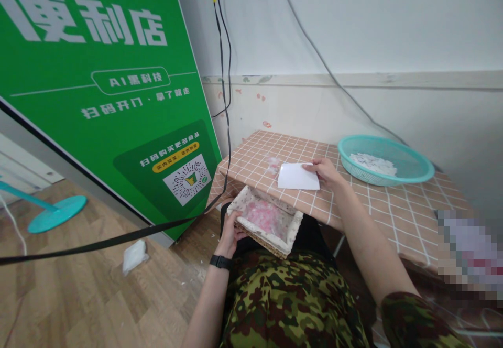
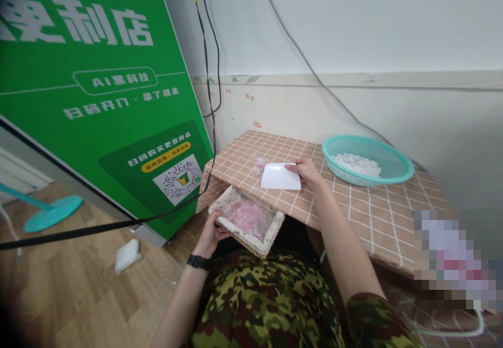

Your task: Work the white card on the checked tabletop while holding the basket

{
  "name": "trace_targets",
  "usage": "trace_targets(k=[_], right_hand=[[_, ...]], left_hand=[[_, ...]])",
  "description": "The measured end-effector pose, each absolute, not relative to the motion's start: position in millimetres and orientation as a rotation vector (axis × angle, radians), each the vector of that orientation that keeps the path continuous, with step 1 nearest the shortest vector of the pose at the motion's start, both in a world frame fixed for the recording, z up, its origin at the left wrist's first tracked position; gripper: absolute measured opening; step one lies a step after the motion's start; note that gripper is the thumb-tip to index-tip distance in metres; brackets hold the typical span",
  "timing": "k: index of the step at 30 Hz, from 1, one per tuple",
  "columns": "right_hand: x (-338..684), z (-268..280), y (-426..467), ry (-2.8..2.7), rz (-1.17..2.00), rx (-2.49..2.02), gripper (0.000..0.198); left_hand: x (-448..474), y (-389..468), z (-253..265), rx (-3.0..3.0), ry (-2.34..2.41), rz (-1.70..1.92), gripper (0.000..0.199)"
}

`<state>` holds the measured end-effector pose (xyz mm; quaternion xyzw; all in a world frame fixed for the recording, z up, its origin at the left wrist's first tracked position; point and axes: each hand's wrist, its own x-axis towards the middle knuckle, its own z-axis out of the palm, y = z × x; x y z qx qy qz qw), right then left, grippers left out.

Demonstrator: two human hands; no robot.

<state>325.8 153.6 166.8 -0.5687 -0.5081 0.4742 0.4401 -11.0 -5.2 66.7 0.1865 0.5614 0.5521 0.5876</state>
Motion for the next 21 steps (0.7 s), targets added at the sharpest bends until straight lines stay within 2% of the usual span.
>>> trace_targets(k=[6,11,17,21], right_hand=[[320.0,174.7,143.6,-1.358,1.411,-1.282,0.045],[320.6,174.2,146.8,-1.259,1.222,-1.337,0.047],[319.1,172.4,145.6,-1.356,1.403,-1.272,0.049],[319.3,170.5,147.2,-1.283,1.320,-1.272,0.047]], left_hand=[[-11.3,-5.2,66.7,0.415,1.297,1.284,0.042],[-11.3,-5.4,65.4,0.432,1.295,1.292,0.045],[-11.8,-4.8,64.0,0.431,1.295,1.293,0.044],[-11.6,-5.3,65.1,0.440,1.296,1.290,0.042]])
